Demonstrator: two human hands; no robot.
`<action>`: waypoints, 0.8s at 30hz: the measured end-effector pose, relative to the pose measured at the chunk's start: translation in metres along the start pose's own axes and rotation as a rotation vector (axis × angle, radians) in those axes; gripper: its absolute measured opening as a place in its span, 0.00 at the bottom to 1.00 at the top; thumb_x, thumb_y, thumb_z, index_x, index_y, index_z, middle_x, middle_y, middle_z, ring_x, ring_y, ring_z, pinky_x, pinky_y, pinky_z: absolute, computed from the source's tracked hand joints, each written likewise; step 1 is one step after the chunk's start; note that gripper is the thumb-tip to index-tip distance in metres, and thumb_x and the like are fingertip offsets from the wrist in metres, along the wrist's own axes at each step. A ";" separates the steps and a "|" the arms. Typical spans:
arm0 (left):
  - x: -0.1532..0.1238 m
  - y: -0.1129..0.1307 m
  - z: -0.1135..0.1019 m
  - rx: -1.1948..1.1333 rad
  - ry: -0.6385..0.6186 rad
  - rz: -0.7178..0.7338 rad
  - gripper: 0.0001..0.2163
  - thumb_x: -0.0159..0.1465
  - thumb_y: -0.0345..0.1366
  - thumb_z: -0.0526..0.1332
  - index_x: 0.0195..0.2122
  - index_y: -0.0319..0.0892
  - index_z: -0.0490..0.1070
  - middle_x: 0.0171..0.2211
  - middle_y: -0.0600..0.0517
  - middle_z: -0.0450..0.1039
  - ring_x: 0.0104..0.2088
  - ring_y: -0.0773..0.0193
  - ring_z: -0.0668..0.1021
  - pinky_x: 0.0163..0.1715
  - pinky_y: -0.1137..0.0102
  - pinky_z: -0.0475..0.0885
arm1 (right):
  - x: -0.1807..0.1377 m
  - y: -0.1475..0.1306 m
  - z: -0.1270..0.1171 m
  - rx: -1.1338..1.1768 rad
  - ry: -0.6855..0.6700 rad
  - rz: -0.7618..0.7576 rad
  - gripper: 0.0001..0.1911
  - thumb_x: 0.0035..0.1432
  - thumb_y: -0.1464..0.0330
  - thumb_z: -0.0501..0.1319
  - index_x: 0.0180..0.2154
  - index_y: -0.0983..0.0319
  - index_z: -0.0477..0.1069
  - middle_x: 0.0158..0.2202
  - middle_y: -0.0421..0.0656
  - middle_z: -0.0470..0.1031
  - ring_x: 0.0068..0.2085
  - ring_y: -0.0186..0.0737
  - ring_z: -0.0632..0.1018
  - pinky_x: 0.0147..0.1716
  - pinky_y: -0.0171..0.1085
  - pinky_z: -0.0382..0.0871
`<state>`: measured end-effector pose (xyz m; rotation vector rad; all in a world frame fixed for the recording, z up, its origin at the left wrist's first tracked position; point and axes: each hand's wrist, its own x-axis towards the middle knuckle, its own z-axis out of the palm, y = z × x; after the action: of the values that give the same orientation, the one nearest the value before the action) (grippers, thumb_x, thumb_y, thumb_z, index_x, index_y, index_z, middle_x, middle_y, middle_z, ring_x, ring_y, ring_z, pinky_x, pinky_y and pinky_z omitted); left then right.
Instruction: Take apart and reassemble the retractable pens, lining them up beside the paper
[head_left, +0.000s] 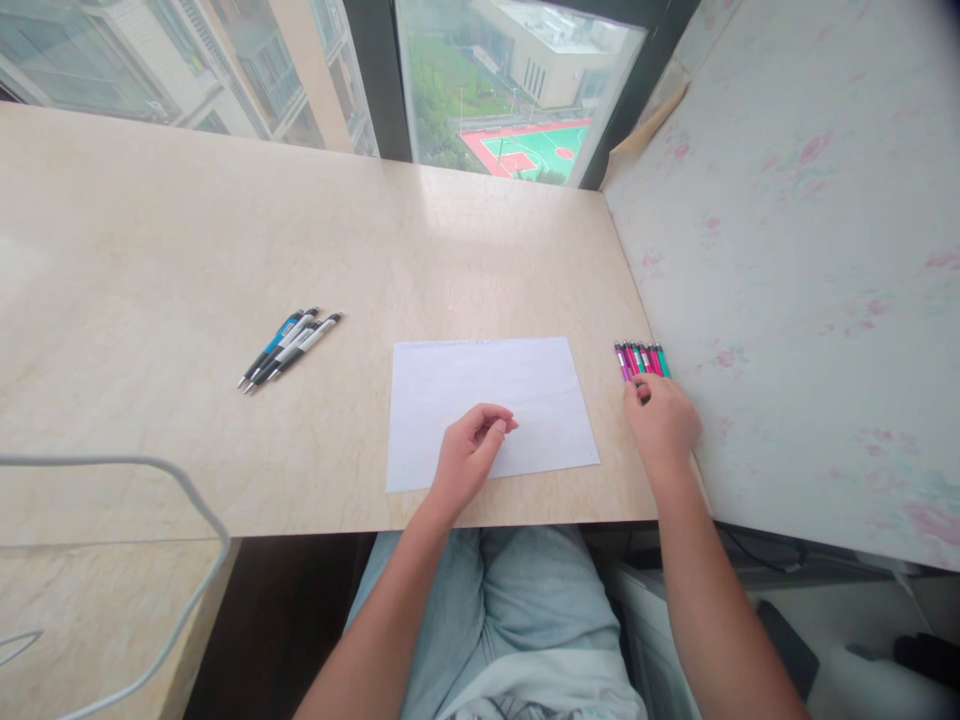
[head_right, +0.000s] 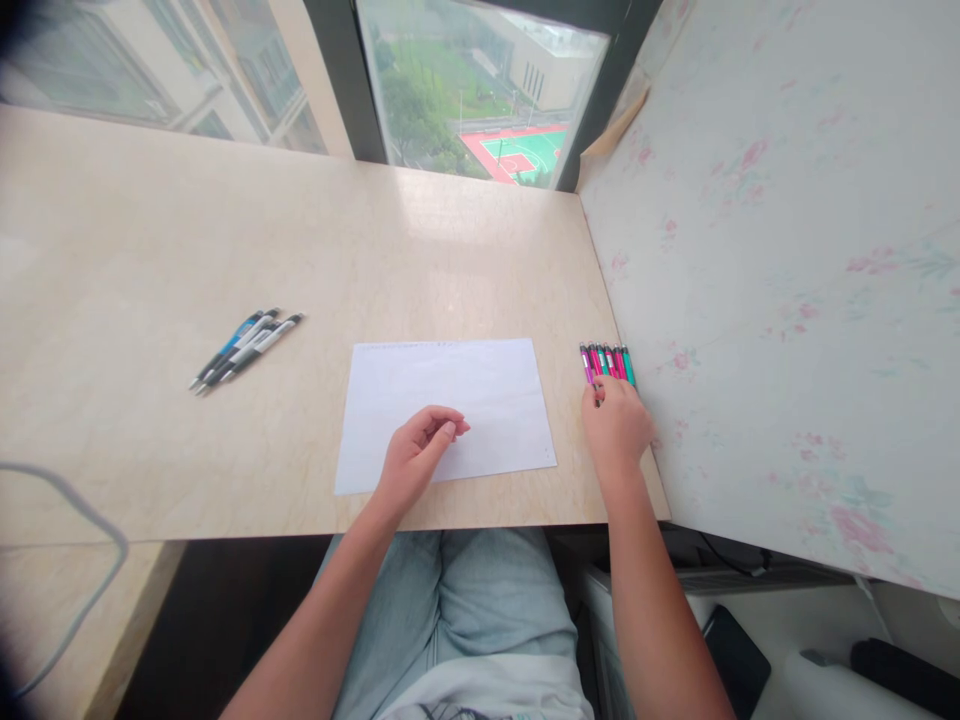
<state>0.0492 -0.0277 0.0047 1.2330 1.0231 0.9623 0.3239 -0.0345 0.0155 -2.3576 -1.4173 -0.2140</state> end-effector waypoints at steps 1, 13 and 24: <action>0.000 0.000 0.000 0.002 -0.001 0.001 0.08 0.68 0.40 0.59 0.42 0.42 0.74 0.38 0.48 0.80 0.42 0.60 0.81 0.45 0.65 0.74 | -0.007 -0.006 0.001 0.063 0.006 -0.053 0.13 0.60 0.66 0.57 0.40 0.63 0.78 0.35 0.47 0.80 0.32 0.42 0.74 0.31 0.38 0.61; 0.002 -0.003 0.000 0.010 0.001 0.026 0.07 0.68 0.39 0.60 0.41 0.42 0.74 0.38 0.48 0.80 0.41 0.61 0.81 0.45 0.66 0.74 | -0.081 -0.087 0.012 0.616 -0.189 -0.303 0.12 0.64 0.67 0.55 0.37 0.60 0.77 0.33 0.43 0.81 0.28 0.36 0.76 0.31 0.36 0.70; -0.003 0.015 -0.039 0.415 0.229 0.234 0.07 0.67 0.33 0.57 0.42 0.43 0.74 0.40 0.47 0.80 0.41 0.61 0.80 0.44 0.65 0.75 | -0.083 -0.082 0.013 0.716 -0.240 -0.126 0.13 0.62 0.62 0.58 0.36 0.62 0.79 0.29 0.43 0.80 0.27 0.38 0.77 0.31 0.37 0.73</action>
<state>0.0104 -0.0188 0.0182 1.6391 1.3249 1.1259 0.2120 -0.0628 -0.0026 -1.7407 -1.4339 0.4846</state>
